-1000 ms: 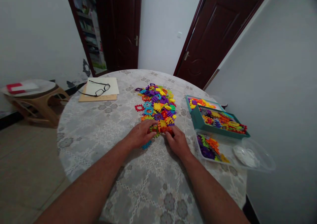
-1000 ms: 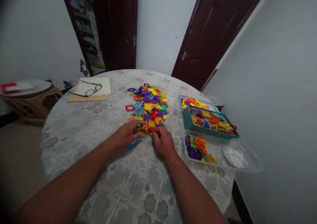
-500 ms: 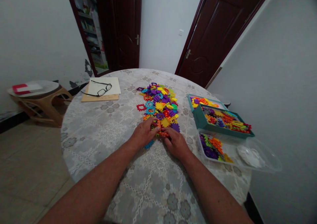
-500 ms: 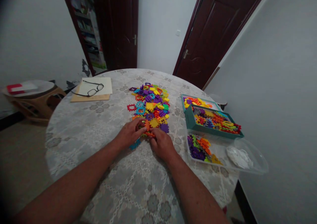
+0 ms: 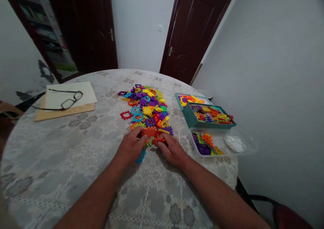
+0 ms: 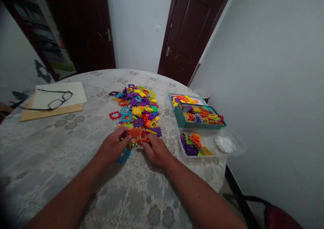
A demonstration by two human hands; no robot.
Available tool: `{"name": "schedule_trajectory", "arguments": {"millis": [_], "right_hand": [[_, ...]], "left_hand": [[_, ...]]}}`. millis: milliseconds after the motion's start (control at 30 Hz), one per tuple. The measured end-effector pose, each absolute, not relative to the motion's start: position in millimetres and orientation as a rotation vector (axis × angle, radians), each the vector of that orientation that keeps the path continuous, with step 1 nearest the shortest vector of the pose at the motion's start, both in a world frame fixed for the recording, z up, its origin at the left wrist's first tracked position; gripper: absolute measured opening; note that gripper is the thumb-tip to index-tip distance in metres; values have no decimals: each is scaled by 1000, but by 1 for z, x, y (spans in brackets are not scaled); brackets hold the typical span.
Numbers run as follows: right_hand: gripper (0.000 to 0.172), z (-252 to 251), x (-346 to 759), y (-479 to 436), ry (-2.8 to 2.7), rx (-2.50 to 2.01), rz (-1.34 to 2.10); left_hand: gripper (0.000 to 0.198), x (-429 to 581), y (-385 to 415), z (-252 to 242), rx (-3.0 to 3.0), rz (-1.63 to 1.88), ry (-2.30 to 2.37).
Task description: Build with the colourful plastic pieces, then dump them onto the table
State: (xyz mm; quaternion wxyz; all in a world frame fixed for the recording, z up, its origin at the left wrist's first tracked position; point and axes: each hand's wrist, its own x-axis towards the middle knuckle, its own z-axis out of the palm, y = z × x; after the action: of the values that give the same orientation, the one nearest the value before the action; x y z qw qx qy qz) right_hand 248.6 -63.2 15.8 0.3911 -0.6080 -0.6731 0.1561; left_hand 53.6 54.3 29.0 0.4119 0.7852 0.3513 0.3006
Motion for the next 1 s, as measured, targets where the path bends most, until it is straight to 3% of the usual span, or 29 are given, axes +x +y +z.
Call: {"name": "schedule_trajectory", "arguments": {"millis": [200,533,733,867,1000], "right_hand": [[10,16,250,-61,-1618,-1578,433],[12,14,243,-63,-1696,-1725,365],[26,20,251,-65,-1639,-1640,278],[47,13,265,-59,-1452,-1835,215],[32,0,274,-54,-1521,-1913,162]], "left_hand": [[35,55,47,31,2009,667,705],[34,58,40,33,2160,621,736],[41,53,46,39,2184,686,867],[49,48,53,42,2135,708,981],[46,47,56,43,2099,755,997]]}}
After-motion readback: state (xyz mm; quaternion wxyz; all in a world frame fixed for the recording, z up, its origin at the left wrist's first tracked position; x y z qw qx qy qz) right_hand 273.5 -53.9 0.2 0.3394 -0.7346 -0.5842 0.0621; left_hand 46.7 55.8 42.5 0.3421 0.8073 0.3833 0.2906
